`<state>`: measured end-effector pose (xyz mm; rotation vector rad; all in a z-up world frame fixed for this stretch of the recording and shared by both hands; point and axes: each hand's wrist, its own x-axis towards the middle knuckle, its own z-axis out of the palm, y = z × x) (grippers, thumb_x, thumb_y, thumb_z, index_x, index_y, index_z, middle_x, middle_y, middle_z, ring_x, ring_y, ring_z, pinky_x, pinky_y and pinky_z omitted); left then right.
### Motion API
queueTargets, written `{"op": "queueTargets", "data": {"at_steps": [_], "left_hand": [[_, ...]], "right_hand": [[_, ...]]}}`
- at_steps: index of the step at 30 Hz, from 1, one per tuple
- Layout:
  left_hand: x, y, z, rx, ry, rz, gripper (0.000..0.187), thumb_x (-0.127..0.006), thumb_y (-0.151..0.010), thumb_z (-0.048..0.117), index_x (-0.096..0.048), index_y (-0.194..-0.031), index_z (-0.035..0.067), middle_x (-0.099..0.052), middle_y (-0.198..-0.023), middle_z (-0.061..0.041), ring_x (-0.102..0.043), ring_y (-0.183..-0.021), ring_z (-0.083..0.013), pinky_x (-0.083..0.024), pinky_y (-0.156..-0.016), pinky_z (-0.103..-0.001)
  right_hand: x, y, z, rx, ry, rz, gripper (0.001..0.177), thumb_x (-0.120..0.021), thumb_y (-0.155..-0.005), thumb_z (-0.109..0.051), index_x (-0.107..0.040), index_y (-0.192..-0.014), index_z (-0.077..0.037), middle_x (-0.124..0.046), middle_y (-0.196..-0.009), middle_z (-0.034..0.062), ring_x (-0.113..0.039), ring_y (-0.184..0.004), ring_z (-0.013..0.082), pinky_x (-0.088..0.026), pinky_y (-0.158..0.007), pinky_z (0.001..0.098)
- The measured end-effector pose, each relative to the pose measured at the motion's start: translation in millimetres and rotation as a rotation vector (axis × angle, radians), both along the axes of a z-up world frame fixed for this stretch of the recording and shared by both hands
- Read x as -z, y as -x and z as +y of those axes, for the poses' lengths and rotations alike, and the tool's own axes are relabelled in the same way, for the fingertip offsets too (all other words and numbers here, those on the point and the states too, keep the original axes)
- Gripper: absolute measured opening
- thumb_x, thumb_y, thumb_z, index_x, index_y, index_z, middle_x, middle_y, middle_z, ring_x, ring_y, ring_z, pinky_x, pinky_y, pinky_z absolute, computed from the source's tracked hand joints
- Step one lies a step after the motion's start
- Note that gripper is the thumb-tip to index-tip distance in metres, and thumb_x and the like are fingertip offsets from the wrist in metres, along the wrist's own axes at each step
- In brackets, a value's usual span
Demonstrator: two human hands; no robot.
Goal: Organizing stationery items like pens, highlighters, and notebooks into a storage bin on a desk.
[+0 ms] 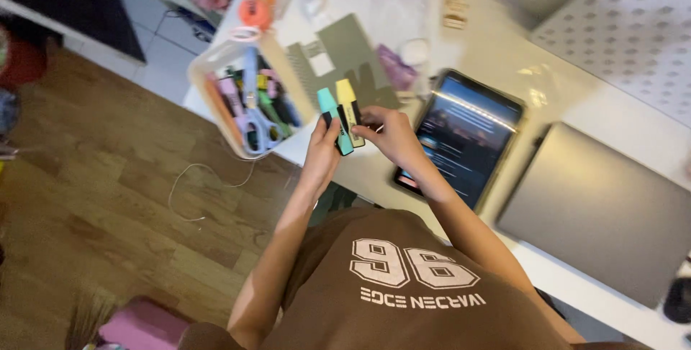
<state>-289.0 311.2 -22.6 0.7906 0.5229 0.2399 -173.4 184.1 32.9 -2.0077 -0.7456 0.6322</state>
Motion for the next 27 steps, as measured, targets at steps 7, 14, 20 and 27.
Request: {"op": "queueTargets", "data": {"at_steps": [7,14,20,27], "left_hand": [[48,55,105,-0.177,-0.333,0.237,0.025,-0.06,-0.103,0.012,-0.063,-0.123,-0.003,-0.07,-0.103,-0.008,-0.063,-0.09,-0.0162,-0.053,-0.078,-0.034],[25,69,200,-0.228,-0.935,0.608,0.021,-0.071,-0.09,0.009,-0.072,-0.108,-0.002,-0.076,-0.086,-0.013,-0.073,-0.074,-0.0203,-0.058,-0.07,-0.036],[24,65,241,-0.287,-0.994,0.618,0.028,-0.078,-0.084,0.009,-0.071,-0.107,-0.006,-0.077,-0.085,-0.017,-0.076,-0.074,-0.023,-0.06,-0.07,-0.036],[17,79,259,-0.293,-0.894,0.561,0.03,-0.079,-0.085,0.01,-0.072,-0.111,-0.004,-0.078,-0.089,-0.015,-0.076,-0.075,-0.019,-0.059,-0.069,-0.033]], "right_hand": [[27,33,129,-0.082,0.009,0.008,0.033,-0.084,-0.081,-0.018,-0.072,-0.106,0.0,-0.078,-0.089,0.0157,-0.079,-0.083,0.0218,-0.062,-0.072,0.0333],[61,37,205,-0.1,0.107,-0.021,0.031,-0.09,-0.075,-0.021,-0.076,-0.094,-0.001,-0.079,-0.085,0.0159,-0.079,-0.075,0.0213,-0.062,-0.071,0.0326],[45,45,245,-0.088,0.151,0.11,0.034,-0.085,-0.08,-0.016,-0.069,-0.099,0.007,-0.077,-0.08,0.0158,-0.074,-0.059,0.0201,-0.061,-0.05,0.032],[67,20,264,-0.063,0.133,0.187,0.034,-0.085,-0.081,-0.017,-0.07,-0.102,0.005,-0.077,-0.091,0.0146,-0.073,-0.062,0.0158,-0.06,-0.048,0.0294]]}}
